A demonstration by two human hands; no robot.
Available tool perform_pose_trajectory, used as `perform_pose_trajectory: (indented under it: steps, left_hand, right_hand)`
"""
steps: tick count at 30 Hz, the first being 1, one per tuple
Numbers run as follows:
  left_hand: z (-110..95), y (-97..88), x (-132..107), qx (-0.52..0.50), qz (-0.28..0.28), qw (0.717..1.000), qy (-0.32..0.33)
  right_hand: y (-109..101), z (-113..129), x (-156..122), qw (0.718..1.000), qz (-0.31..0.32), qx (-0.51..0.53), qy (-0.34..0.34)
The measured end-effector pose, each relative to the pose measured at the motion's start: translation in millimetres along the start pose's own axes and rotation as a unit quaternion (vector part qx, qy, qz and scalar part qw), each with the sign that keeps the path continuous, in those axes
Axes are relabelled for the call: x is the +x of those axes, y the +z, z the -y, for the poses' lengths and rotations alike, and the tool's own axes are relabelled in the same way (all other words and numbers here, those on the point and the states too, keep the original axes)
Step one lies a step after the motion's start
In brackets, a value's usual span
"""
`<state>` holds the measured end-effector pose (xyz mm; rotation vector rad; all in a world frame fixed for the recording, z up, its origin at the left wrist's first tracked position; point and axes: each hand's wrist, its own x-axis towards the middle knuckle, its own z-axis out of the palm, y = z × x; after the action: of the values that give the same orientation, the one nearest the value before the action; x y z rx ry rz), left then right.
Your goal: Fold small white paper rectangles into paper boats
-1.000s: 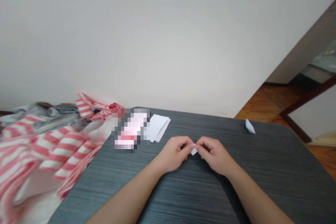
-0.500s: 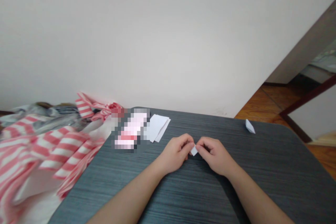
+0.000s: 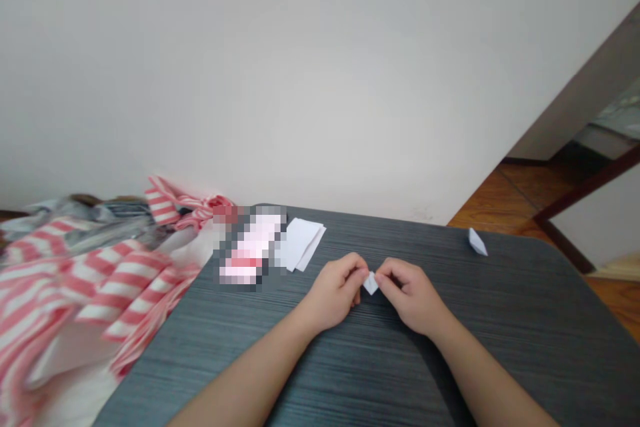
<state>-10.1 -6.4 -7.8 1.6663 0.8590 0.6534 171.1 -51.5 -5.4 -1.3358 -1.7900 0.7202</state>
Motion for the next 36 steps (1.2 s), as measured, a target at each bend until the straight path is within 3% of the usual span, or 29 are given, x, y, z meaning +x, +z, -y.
perform_pose_trajectory:
  steps: [6, 19, 26, 36]
  left_hand:
    - [9.7, 1.8, 1.6, -0.053, -0.024, 0.998, -0.001]
    - [-0.6, -1.3, -2.2, 0.023, -0.04, 0.999, 0.029]
    - [14.0, 3.4, 2.6, -0.074, -0.097, 0.992, 0.018]
    - [9.0, 3.8, 5.8, -0.195, -0.079, 0.977, 0.009]
  right_hand:
    - [0.3, -11.5, -2.3, 0.998, -0.038, 0.036, 0.042]
    - [2.8, -4.9, -2.2, 0.993, 0.0, 0.065, 0.093]
    - [4.7, -19.6, -6.9, 0.986, -0.056, 0.123, 0.094]
    - [10.0, -23.0, -6.6, 0.97, -0.087, 0.209, 0.092]
